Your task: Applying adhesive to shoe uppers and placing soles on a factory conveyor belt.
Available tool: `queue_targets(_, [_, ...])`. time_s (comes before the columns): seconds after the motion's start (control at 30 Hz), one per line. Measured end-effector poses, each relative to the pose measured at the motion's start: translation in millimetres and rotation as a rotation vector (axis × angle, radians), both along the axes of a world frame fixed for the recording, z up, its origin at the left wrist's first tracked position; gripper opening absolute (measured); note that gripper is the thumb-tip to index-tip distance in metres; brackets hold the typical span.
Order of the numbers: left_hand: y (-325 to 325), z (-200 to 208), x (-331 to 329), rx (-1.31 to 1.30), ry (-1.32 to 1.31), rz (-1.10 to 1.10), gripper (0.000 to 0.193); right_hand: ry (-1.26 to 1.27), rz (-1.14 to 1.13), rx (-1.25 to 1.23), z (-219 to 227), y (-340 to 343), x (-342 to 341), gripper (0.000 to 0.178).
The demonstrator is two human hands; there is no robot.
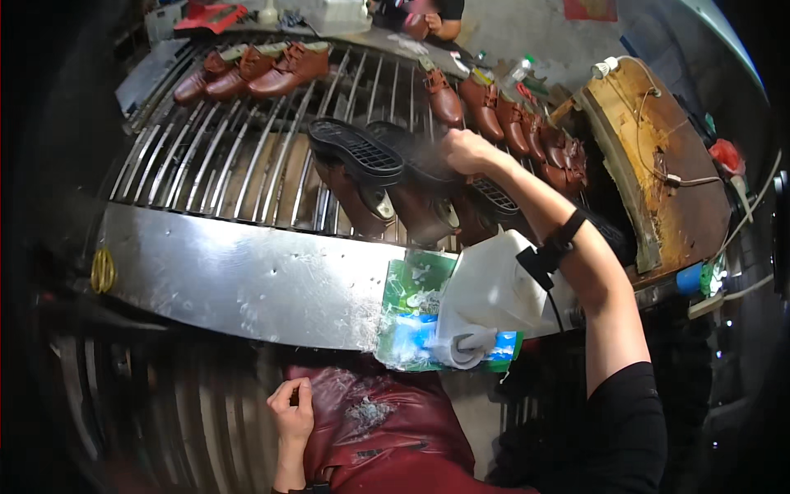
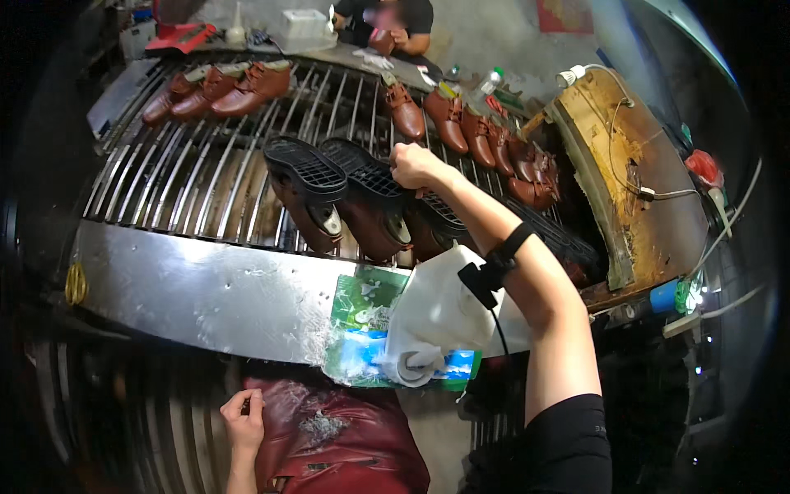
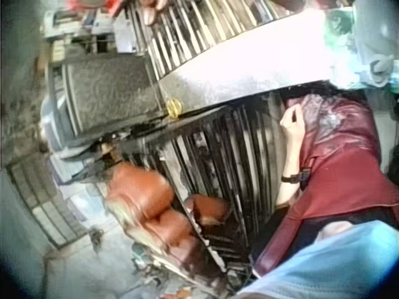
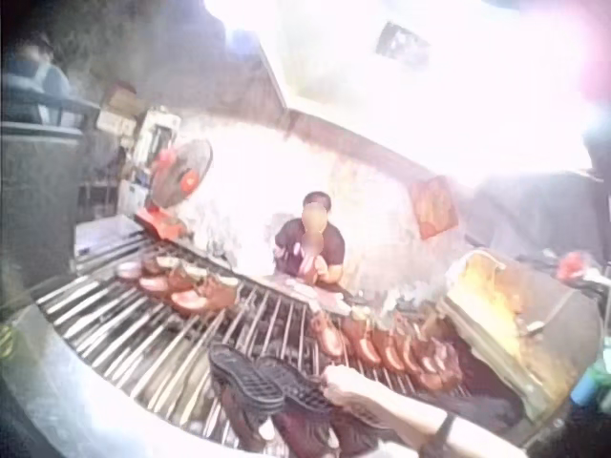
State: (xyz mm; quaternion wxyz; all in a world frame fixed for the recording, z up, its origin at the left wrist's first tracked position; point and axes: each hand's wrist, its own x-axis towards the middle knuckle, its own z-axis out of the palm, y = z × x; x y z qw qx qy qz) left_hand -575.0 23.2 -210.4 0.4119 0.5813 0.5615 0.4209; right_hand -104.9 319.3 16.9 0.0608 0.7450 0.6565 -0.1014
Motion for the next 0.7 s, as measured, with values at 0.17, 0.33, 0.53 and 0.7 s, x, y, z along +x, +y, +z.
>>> queue_targets(0.17, [29, 18, 16, -0.108, 0.141, -0.113, 0.01, -0.126, 0.069, -0.039, -7, 9, 12, 0.03])
queue_targets(0.33, [34, 10, 7, -0.008, 0.11, -0.125, 0.007, -0.321, 0.109, -0.191, -6, 14, -27, 0.02])
queue_targets(0.53, [-7, 11, -18, 0.227, 0.139, -0.103, 0.012, 0.347, 0.195, 0.678, 67, -154, -11, 0.035])
queue_targets(0.7, [-87, 131, -102, 0.628, 0.768, 0.615, 0.027, 0.746, 0.217, 0.882, 1, -313, -115, 0.02])
